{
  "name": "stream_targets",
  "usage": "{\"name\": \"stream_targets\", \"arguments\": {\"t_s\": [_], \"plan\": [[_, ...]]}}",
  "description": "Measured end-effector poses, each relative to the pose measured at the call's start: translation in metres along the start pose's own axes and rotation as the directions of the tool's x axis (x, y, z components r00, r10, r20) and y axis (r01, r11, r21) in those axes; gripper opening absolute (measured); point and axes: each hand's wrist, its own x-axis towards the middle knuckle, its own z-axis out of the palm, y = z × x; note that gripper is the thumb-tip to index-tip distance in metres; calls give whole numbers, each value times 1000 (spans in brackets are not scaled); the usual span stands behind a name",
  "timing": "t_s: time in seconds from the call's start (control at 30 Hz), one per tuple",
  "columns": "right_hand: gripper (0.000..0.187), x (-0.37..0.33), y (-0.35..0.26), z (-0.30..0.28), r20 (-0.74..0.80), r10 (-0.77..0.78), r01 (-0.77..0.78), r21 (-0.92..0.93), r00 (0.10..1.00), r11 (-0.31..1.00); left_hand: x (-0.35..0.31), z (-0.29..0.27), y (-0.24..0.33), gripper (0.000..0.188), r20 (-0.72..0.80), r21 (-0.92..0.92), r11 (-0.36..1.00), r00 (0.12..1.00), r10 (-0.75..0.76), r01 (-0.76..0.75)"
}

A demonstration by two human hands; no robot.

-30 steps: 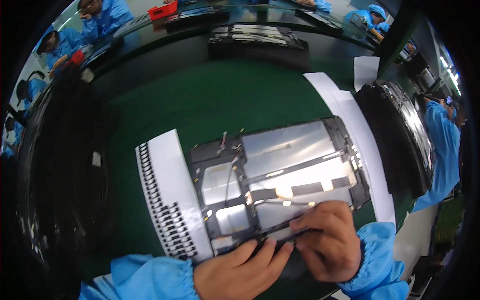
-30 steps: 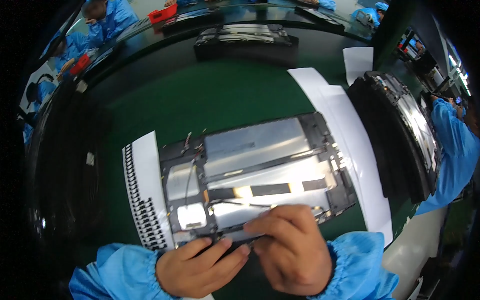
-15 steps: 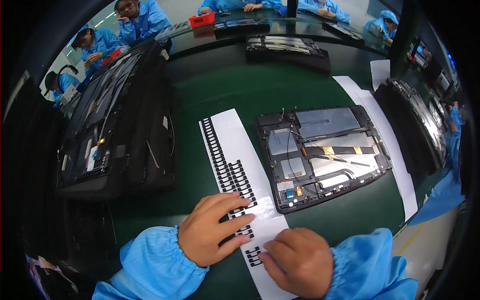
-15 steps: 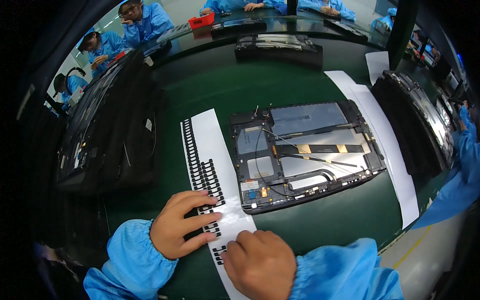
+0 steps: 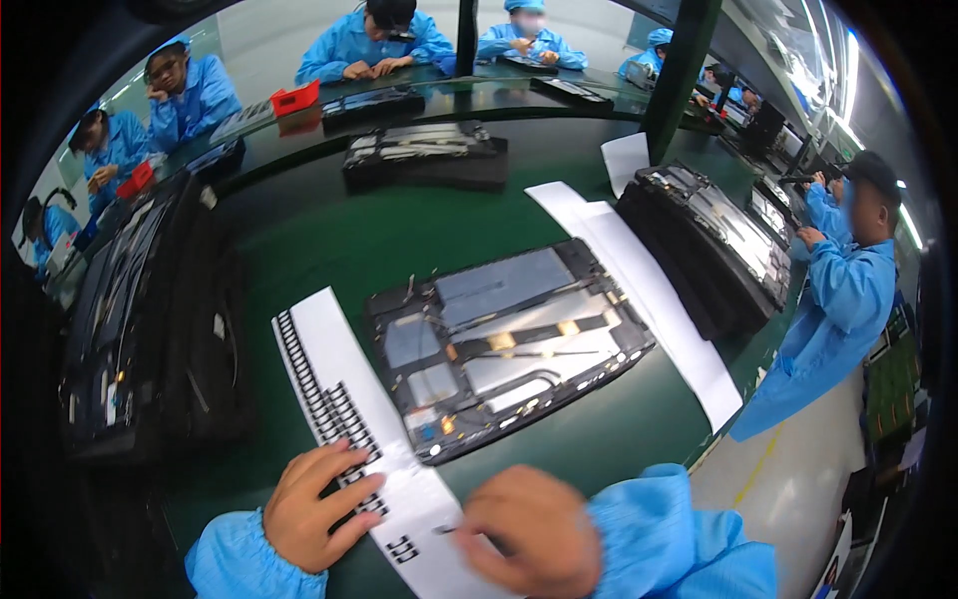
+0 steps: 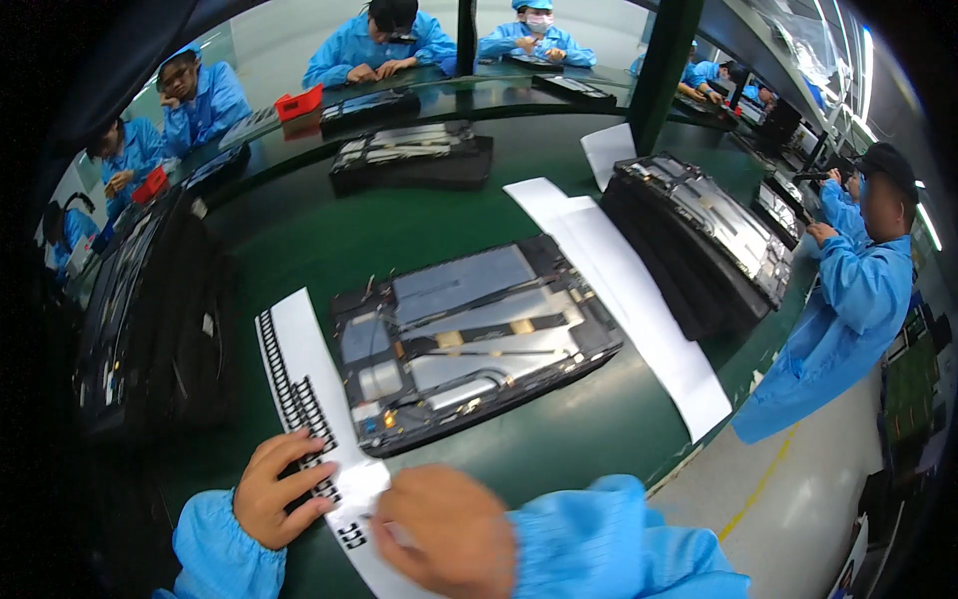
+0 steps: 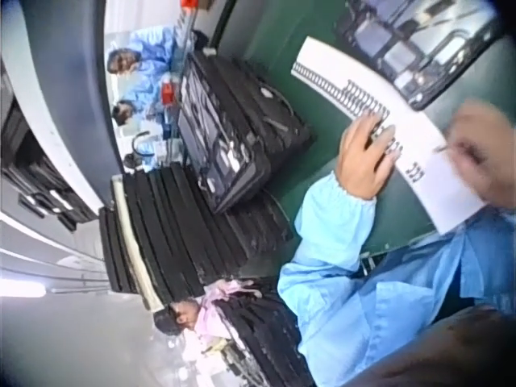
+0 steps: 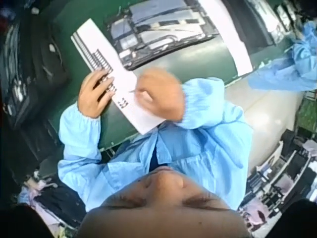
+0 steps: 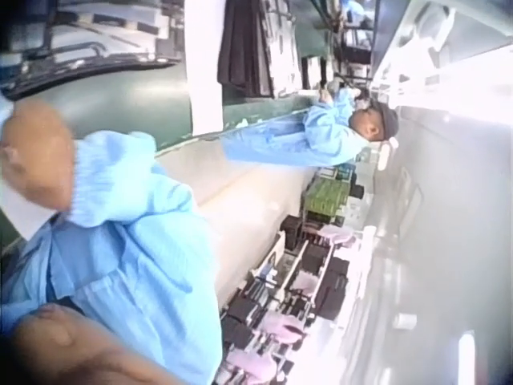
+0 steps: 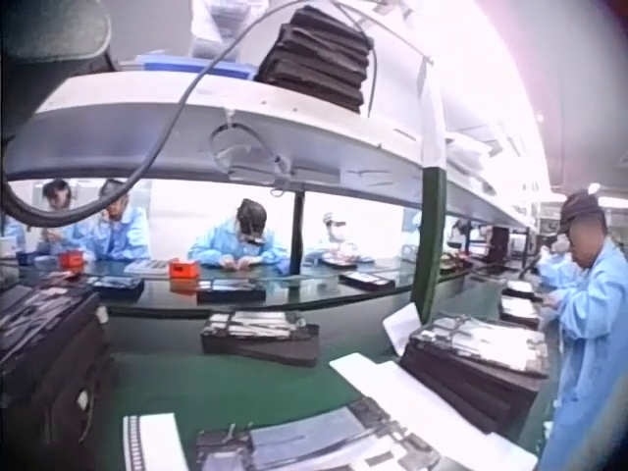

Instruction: The person assembles internal components and ribbon cables into a tablet chassis, using tweezers to manipulate the small parts and adhesive tape to secure them.

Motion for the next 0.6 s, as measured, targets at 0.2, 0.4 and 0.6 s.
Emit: {"name": "stream_targets", "arguments": {"t_s": [0.2,0.4,0.6], "plan": [[6,-30,68,-111,-350,492,-458,181,797,870,43,-14,42,38,15,-26,989,989,147,-147],[10,-28,111,-102,-137,368,-362,66,920,930,130,51,65,33,-110,19,859,853,510,-512],[8,-22,105,-102,-144,440,-433,81,886,898,136,56,61,30,13,48,855,856,516,-516]]}}
